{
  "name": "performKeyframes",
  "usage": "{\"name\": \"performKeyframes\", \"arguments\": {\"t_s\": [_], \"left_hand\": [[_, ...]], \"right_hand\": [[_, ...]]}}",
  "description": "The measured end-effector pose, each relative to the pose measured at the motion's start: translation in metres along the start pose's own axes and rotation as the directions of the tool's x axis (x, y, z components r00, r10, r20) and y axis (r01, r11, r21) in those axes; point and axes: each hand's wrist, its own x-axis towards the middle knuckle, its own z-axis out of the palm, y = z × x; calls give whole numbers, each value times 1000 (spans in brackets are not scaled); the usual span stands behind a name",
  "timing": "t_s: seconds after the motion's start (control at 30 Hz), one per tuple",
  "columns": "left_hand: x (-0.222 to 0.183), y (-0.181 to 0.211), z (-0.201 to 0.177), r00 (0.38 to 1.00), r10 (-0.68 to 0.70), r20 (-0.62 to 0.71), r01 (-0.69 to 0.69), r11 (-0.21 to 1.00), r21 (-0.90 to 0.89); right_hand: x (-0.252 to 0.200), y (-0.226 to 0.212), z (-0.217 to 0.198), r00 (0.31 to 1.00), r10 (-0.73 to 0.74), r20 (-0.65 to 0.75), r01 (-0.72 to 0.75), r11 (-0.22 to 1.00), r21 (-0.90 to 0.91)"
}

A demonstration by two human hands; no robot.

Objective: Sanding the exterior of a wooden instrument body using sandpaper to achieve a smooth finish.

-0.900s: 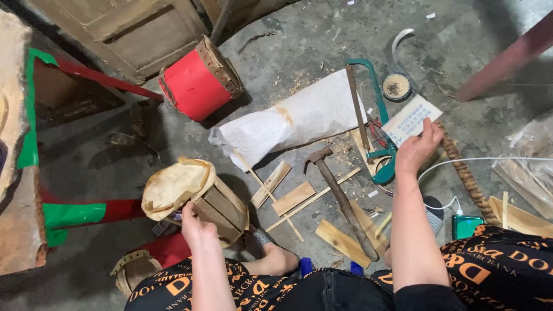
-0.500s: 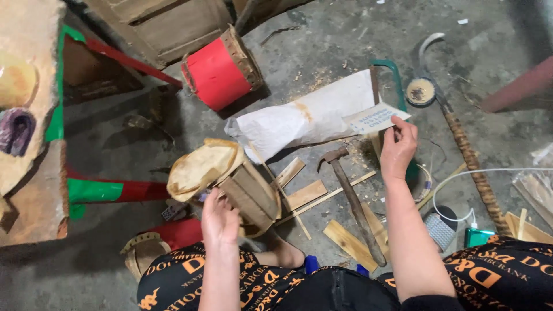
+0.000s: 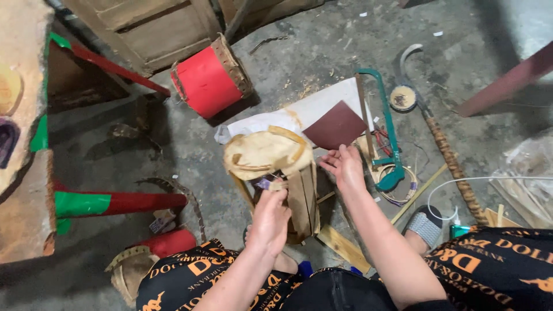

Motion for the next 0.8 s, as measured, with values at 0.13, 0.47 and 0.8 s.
{"name": "performKeyframes", "arguments": {"t_s": [0.13, 0.47, 0.8], "left_hand": [[39, -53, -32, 995, -70, 77, 63, 994, 88], [58, -100, -38, 997, -55, -50, 64, 978, 200], [84, -109, -60, 996, 51, -71, -29, 962, 271]], "right_hand": [[13, -5, -19, 993, -53, -102, 36, 986, -164], [26, 3, -34, 956, -288, -54, 173, 702, -691], [75, 60, -63, 949, -316, 3, 203, 602, -772]]}}
